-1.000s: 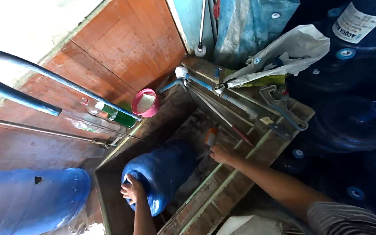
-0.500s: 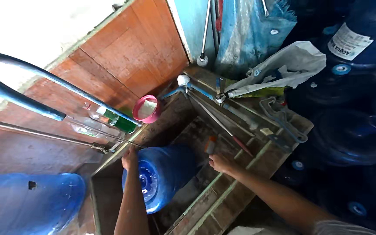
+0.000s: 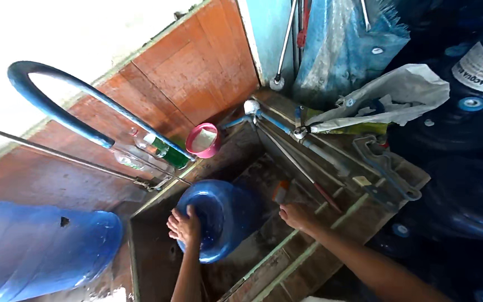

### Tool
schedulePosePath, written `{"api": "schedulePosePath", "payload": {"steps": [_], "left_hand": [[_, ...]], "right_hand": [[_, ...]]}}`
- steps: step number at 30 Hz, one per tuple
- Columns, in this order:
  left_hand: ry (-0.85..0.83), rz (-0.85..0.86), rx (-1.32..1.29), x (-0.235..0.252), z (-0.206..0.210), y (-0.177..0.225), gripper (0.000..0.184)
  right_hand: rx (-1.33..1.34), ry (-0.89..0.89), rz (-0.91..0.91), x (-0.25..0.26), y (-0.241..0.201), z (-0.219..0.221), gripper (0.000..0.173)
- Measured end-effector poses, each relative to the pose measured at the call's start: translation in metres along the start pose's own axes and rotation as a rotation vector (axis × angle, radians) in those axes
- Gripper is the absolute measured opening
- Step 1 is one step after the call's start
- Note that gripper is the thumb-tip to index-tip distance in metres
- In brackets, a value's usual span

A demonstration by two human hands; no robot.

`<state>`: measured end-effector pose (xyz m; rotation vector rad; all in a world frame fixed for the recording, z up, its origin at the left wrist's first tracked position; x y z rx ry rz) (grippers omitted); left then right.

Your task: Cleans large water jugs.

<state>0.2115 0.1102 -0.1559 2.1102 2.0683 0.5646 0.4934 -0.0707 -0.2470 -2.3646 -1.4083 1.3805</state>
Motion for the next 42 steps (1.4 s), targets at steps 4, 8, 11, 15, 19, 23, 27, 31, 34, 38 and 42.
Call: {"api": "schedulePosePath", "payload": {"steps": [4,8,11,15,19,23,27,31,34,38,42], "left_hand": [[-0.069,-0.035,-0.055,0.044,0.003,0.009,0.067],[-0.081,0.325,-0.121,0.048,0.015,0.057,0.058],[-0.063,0.020,-0.023,0.049,0.020,0.054,0.082],[-0.251,0.372,-0.127,0.016,0.019,0.089,0.079],[-0.308,0.357,-0.158,-0.018,0.022,0.121,0.082],[-0.463,0.554,0.019,-0.052,0.033,0.132,0.081],[-0.381,0.706,-0.085,-0.084,0.020,0.115,0.086],[-0.035,0.288,0.017,-0.077,0.017,0.052,0.078],[-0.117,0.420,-0.020,-0.083,0.019,0.052,0.078],[-0.212,0.569,-0.072,-0.063,0.008,0.065,0.050],[-0.353,0.282,-0.065,-0.046,0.007,0.092,0.052]], "right_hand": [[0.017,0.053,-0.028,0.007,0.003,0.005,0.040],[0.005,0.061,-0.047,0.008,0.005,0.005,0.040],[0.018,0.104,-0.079,0.008,0.008,0.005,0.039],[0.048,0.114,-0.097,0.008,0.005,0.004,0.039],[-0.006,0.090,-0.081,0.005,0.002,0.003,0.038],[-0.006,0.102,-0.060,0.004,0.003,0.000,0.036],[0.047,0.112,-0.043,0.004,0.007,-0.001,0.036],[0.135,0.114,-0.085,-0.007,-0.002,-0.005,0.034],[0.170,0.246,-0.308,-0.024,-0.029,-0.025,0.031],[0.077,0.508,-0.537,-0.020,-0.062,-0.096,0.031],[-0.085,0.626,-0.442,0.012,-0.055,-0.203,0.033]]}}
Point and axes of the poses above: each hand's wrist, its own x-axis towards the middle knuckle, its own z-axis out of the palm, y = z × x, the point moved 5 cm from there along x, towards the middle knuckle, and after that the axes turned 6 degrees about z, right-handed, at the moved point
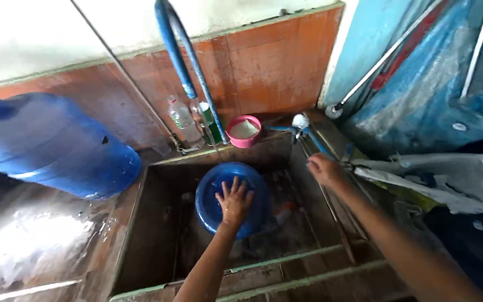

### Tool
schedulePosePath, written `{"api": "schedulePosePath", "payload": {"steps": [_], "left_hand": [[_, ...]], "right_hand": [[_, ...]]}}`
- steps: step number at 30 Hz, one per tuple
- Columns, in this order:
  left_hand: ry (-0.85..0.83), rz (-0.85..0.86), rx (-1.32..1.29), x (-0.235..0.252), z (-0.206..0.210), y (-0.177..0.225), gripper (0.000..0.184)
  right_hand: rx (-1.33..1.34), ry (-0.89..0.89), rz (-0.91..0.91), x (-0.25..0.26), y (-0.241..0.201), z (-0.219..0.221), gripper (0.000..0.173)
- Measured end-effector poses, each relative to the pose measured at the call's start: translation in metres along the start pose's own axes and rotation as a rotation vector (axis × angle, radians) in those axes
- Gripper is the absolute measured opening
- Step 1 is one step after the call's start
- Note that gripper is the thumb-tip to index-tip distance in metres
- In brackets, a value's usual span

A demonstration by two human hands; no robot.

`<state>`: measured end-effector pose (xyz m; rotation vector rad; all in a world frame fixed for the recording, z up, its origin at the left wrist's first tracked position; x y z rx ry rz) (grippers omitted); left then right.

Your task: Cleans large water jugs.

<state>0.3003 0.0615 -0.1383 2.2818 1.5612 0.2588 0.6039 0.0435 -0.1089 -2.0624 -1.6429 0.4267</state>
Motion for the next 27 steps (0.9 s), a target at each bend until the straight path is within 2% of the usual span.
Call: {"api": "schedulePosePath", "payload": {"steps": [2,3,6,8,10,12,13,14,15,17,19,21,22,23,24,25,26,27], "left_hand": [[-0.081,0.031,-0.023,0.006,0.005,0.009,0.068],[-0.127,0.072,-0.031,0.010,0.005,0.012,0.070],[-0.264,0.221,-0.085,0.015,0.001,0.018,0.059],[-0.286,0.275,-0.102,0.006,-0.001,0.020,0.051],[-0.213,0.296,-0.116,-0.011,0.003,0.012,0.050],[0.000,0.351,-0.163,-0.028,0.010,-0.005,0.049],[0.093,0.386,-0.177,-0.035,0.014,-0.012,0.047],[0.144,0.414,-0.185,-0.041,0.018,-0.015,0.045],[0.176,0.436,-0.193,-0.044,0.020,-0.015,0.041],[0.243,0.473,-0.196,-0.049,0.024,-0.010,0.035],[0.332,0.446,-0.214,-0.050,0.024,-0.013,0.029],[0.485,0.235,-0.252,-0.055,0.017,-0.037,0.029],[0.588,0.057,-0.278,-0.058,0.012,-0.059,0.043],[0.648,-0.146,-0.361,-0.060,0.006,-0.085,0.067],[0.664,-0.350,-0.531,-0.062,0.003,-0.115,0.086],[0.681,-0.531,-0.765,-0.065,0.003,-0.143,0.096],[0.727,-0.684,-0.952,-0.068,0.004,-0.166,0.095],[0.755,-0.814,-1.078,-0.072,0.004,-0.186,0.087]], "right_hand": [[-0.103,0.024,0.015,0.032,0.033,-0.022,0.034],[-0.161,0.011,0.023,0.046,0.054,-0.028,0.036],[-0.282,-0.110,0.074,0.064,0.117,-0.024,0.043],[-0.298,-0.051,0.143,0.052,0.130,-0.023,0.044],[-0.340,0.072,0.293,0.031,0.133,-0.024,0.048],[-0.370,0.116,0.437,0.023,0.126,-0.022,0.053],[-0.360,0.083,0.475,0.025,0.112,-0.019,0.055],[-0.326,0.031,0.434,0.028,0.083,-0.013,0.054],[-0.264,-0.022,0.301,0.033,0.041,-0.001,0.052],[-0.120,-0.086,-0.110,0.043,-0.050,0.044,0.051],[-0.038,-0.181,-0.349,0.060,-0.129,0.103,0.061],[-0.127,-0.363,-0.341,0.076,-0.187,0.146,0.070],[-0.161,-0.429,-0.303,0.086,-0.209,0.158,0.068],[-0.154,-0.494,-0.268,0.096,-0.225,0.168,0.067],[-0.110,-0.564,-0.245,0.106,-0.235,0.178,0.067],[-0.012,-0.632,-0.239,0.113,-0.239,0.191,0.067],[0.129,-0.690,-0.242,0.115,-0.238,0.206,0.067],[0.293,-0.739,-0.240,0.114,-0.237,0.221,0.066]]}}
Point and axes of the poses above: each hand's wrist, its own x-axis towards the middle knuckle, its own z-axis out of the palm, y = z × x, the point moved 5 cm from there along x, towards the middle knuckle, and after that the axes turned 6 degrees about z, right-handed, at the moved point
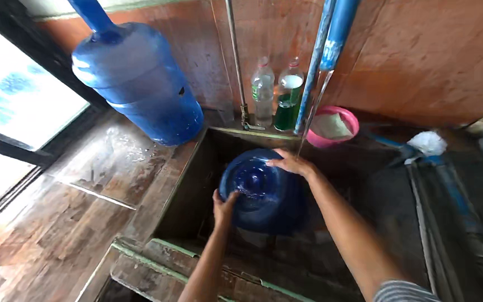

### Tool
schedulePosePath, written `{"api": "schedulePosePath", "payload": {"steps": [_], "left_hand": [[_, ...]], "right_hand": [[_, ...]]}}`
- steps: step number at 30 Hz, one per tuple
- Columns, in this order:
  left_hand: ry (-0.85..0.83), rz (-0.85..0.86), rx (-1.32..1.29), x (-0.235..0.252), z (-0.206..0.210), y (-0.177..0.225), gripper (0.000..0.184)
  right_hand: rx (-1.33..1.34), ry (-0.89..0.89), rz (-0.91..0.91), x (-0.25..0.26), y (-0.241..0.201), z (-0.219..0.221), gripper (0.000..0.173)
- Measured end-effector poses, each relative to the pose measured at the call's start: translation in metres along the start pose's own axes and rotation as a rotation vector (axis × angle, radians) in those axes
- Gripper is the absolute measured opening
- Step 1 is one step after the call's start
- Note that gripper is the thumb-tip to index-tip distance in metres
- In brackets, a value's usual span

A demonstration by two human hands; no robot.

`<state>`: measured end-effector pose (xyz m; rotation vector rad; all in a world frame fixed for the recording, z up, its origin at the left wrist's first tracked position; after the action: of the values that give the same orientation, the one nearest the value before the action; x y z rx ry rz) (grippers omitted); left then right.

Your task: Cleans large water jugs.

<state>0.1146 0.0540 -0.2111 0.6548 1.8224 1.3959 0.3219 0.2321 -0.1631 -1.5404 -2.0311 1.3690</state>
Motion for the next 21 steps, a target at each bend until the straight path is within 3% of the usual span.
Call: {"api": "schedulePosePath", "payload": {"steps": [2,4,6,9,12,17,21], "left_hand": [[0.040,-0.172,-0.080,0.027,-0.019,-0.013,0.063],[-0.071,-0.231,-0.118,0.043,-0.033,-0.029,0.049],[-0.183,-0.242,-0.121,0.050,-0.046,-0.040,0.046],[-0.202,-0.336,-0.103,0.050,-0.064,-0.049,0.042],[-0.213,-0.410,-0.108,0.049,-0.072,-0.055,0.046],[-0.283,-0.354,-0.164,0.040,-0.070,-0.053,0.045],[-0.257,-0.214,-0.099,0.035,-0.069,0.002,0.040]], "right_hand": [[0.248,-0.039,-0.063,0.007,0.008,0.023,0.062],[0.364,-0.035,-0.083,0.008,0.027,0.046,0.052],[0.370,-0.021,-0.011,0.014,0.065,0.070,0.051],[0.264,0.081,0.164,0.029,0.146,0.101,0.051],[0.431,0.207,0.344,0.020,0.201,0.110,0.049],[0.748,0.266,0.589,-0.036,0.208,0.117,0.061],[0.964,0.315,0.563,-0.059,0.197,0.124,0.062]]}}
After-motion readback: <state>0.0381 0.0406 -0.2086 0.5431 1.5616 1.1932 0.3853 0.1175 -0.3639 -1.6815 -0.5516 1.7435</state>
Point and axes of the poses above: each hand's wrist, its own x-axis towards the middle knuckle, its own z-axis out of the palm, y = z × x, the point moved 5 cm from there along x, towards the middle knuckle, and after that the axes turned 6 degrees about z, right-handed, at the moved point
